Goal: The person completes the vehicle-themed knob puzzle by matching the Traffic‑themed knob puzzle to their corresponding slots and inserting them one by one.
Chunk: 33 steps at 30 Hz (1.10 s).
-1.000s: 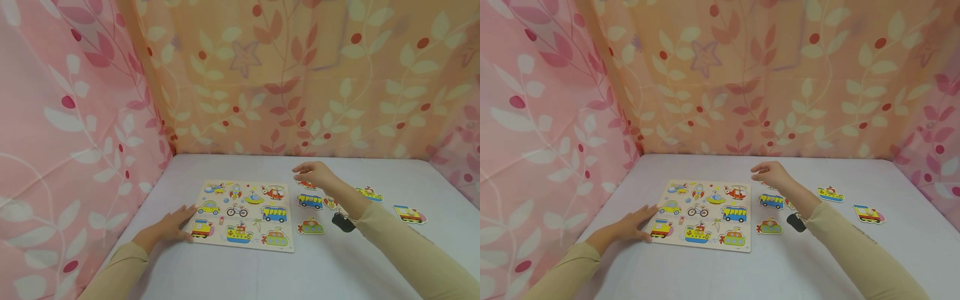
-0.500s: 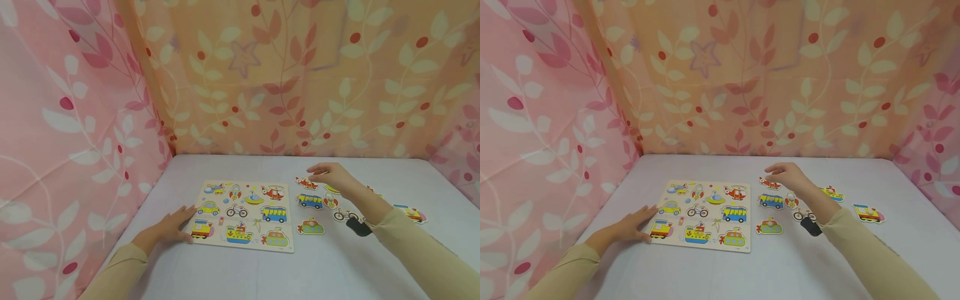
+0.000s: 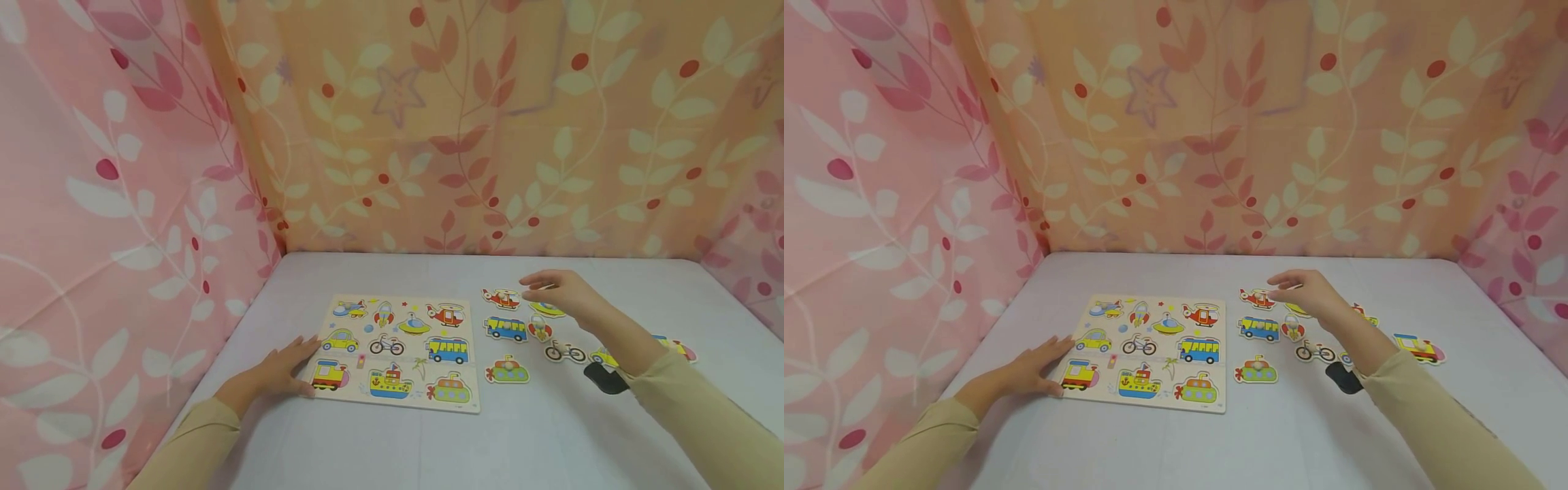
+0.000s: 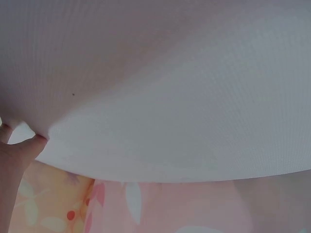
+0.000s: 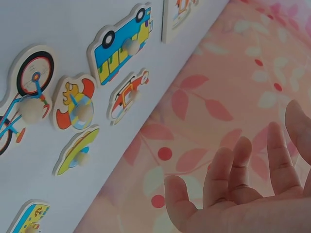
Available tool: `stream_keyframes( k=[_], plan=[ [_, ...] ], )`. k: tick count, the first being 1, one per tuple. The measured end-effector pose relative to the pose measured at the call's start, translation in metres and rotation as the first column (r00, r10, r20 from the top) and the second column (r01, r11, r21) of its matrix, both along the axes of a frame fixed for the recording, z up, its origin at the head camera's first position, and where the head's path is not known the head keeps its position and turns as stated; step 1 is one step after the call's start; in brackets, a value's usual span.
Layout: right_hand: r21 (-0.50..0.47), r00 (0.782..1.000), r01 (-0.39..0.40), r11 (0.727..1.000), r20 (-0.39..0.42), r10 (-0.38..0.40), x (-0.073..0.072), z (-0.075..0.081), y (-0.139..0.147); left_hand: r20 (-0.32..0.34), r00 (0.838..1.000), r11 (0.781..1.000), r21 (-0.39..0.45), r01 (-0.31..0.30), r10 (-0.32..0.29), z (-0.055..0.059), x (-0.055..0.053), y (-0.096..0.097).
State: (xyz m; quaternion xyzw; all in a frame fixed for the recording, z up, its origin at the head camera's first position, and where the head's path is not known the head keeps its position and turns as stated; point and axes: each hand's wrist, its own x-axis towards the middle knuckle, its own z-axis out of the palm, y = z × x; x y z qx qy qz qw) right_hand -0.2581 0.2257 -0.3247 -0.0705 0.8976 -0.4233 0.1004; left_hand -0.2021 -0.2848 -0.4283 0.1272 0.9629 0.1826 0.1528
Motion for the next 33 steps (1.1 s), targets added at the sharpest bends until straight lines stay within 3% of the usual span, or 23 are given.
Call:
stream_keyframes(
  k=[17, 33],
  plan=[
    [0.002, 1.0, 0.014, 1.0, -0.011, -0.014, 0.003, -0.01, 0.021, -0.005, 1.0, 1.0, 0.003, 0.014, -0.014, -0.001, -0.002, -0.001],
    [-0.019, 0.994, 0.07, 0.997, 0.084, -0.068, 0.003, -0.03, 0.038, -0.006, 1.0, 1.0, 0.016, 0.023, -0.023, 0.0, 0.0, -0.002]
  ],
)
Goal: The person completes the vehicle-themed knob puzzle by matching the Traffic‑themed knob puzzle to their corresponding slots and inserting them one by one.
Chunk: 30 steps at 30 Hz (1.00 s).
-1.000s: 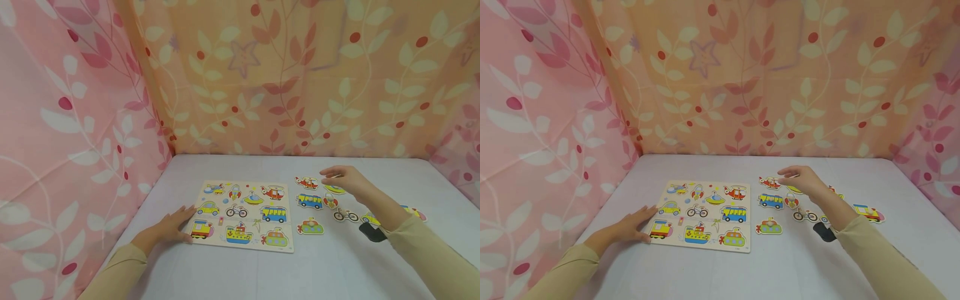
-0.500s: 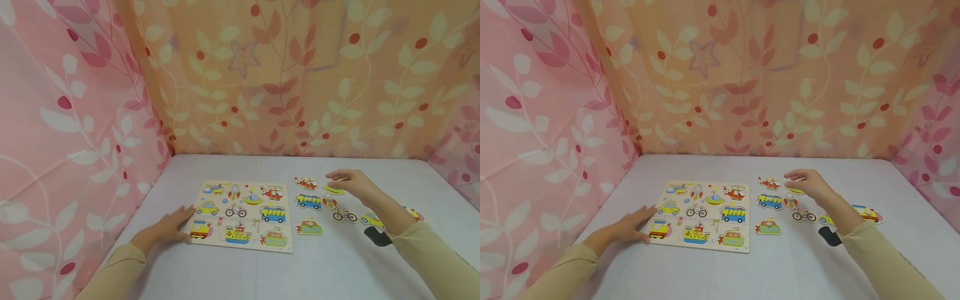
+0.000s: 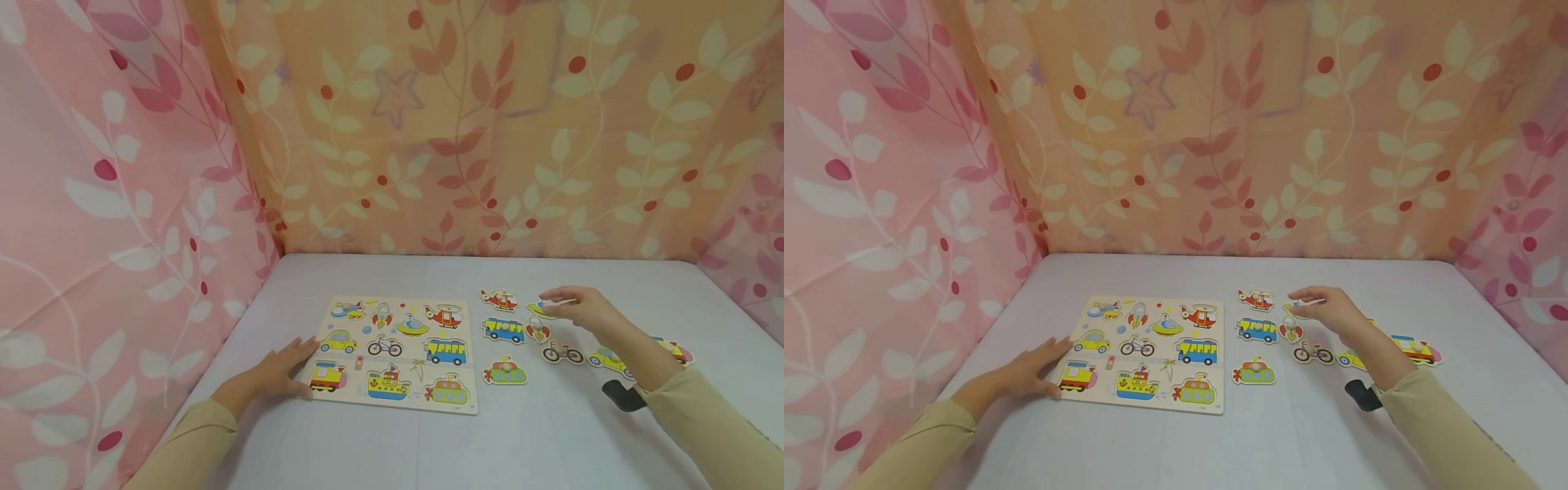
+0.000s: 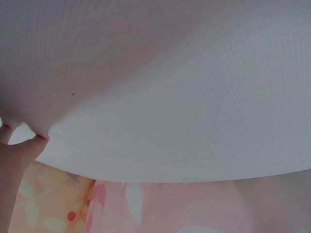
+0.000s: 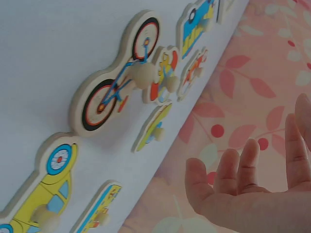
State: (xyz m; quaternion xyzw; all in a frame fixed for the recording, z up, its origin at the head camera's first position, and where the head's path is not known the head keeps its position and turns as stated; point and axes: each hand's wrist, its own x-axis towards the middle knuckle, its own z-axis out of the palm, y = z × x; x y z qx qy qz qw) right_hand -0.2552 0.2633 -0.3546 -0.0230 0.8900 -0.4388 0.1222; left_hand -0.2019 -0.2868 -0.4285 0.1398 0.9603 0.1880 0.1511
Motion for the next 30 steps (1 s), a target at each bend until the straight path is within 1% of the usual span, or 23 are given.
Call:
stream_keyframes(
  k=[8, 12, 16, 20, 24, 26, 30],
  plan=[
    [-0.012, 1.0, -0.012, 1.0, 0.005, 0.013, -0.008, -0.02, 0.01, -0.001, 1.0, 1.0, 0.006, 0.004, -0.004, 0.001, 0.0, 0.0],
    [-0.02, 0.999, -0.007, 1.0, 0.033, 0.007, -0.012, -0.03, 0.012, 0.003, 1.0, 1.0, 0.01, 0.001, -0.001, 0.001, 0.0, 0.001],
    [-0.025, 0.997, 0.011, 1.0, 0.072, -0.009, -0.015, -0.035, 0.013, 0.003, 1.0, 1.0, 0.006, -0.004, 0.004, 0.0, 0.001, 0.002],
    [-0.019, 0.995, -0.004, 1.0, 0.1, 0.006, -0.018, -0.038, 0.015, -0.002, 1.0, 1.0, 0.005, -0.006, 0.006, 0.0, 0.001, 0.002],
    [-0.011, 0.988, -0.008, 1.0, 0.156, 0.01, -0.024, -0.042, 0.016, -0.002, 1.0, 1.0, 0.006, -0.004, 0.004, 0.0, 0.001, 0.001],
    [-0.017, 0.982, 0.003, 1.0, 0.188, 0.0, -0.027, -0.045, 0.016, -0.001, 1.0, 1.0, 0.009, -0.006, 0.006, 0.0, 0.001, 0.001],
    [-0.024, 0.976, 0.0, 1.0, 0.218, 0.005, -0.033, -0.048, 0.018, -0.002, 1.0, 1.0, 0.016, -0.004, 0.004, 0.001, 0.002, 0.0]
  ],
)
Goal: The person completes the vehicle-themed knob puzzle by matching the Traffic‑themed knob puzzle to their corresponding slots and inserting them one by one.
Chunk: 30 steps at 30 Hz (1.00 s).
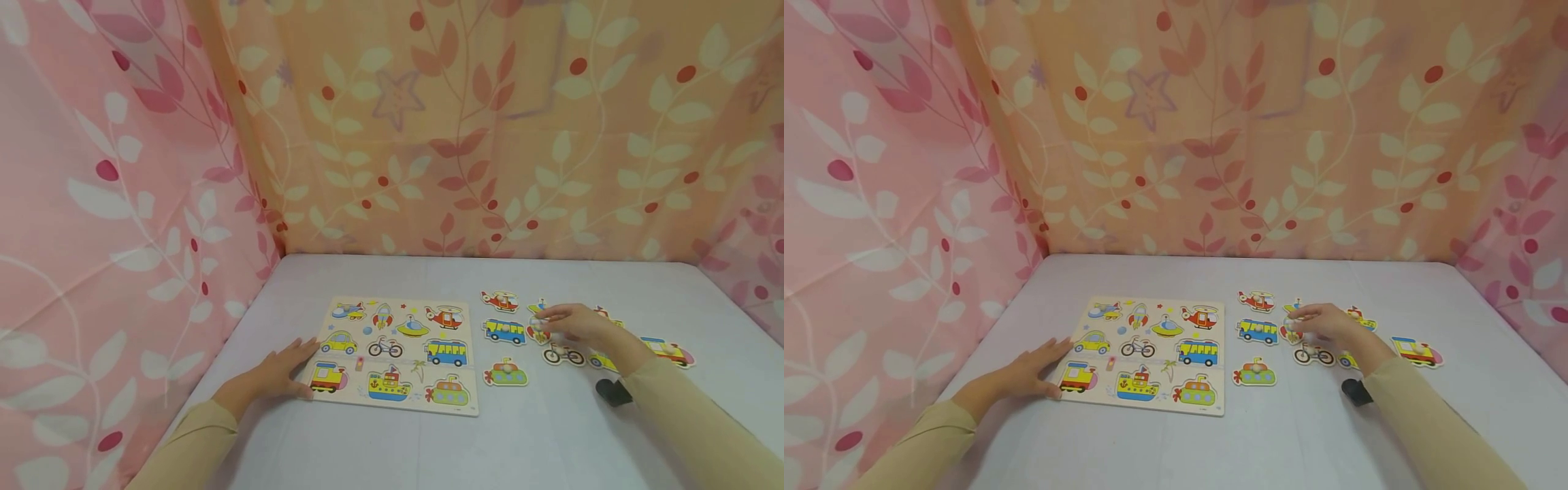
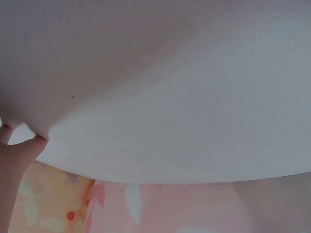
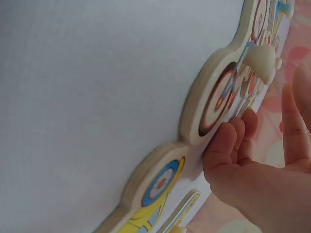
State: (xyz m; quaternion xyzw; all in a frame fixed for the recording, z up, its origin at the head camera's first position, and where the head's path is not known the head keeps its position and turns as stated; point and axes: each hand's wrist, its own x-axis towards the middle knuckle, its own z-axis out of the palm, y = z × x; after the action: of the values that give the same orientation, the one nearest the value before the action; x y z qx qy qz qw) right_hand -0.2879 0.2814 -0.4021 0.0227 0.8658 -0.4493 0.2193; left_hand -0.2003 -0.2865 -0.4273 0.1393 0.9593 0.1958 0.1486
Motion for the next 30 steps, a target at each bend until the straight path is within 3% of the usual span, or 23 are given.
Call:
stream_keyframes(
  k=[11, 23, 30],
  plan=[
    [0.059, 0.998, -0.061, 0.996, -0.024, 0.063, -0.006, 0.0, 0.001, 0.002, 1.0, 1.0, 0.01, 0.0, 0.0, 0.0, -0.001, -0.001],
    [0.142, 0.999, -0.02, 0.99, -0.027, 0.024, -0.013, -0.009, -0.004, 0.01, 1.0, 1.0, 0.008, -0.001, 0.001, -0.001, -0.002, -0.001],
    [0.149, 0.999, 0.044, 0.988, -0.009, -0.043, -0.017, -0.014, -0.006, 0.01, 1.0, 1.0, 0.008, -0.001, 0.001, -0.002, -0.002, -0.001]
  ],
)
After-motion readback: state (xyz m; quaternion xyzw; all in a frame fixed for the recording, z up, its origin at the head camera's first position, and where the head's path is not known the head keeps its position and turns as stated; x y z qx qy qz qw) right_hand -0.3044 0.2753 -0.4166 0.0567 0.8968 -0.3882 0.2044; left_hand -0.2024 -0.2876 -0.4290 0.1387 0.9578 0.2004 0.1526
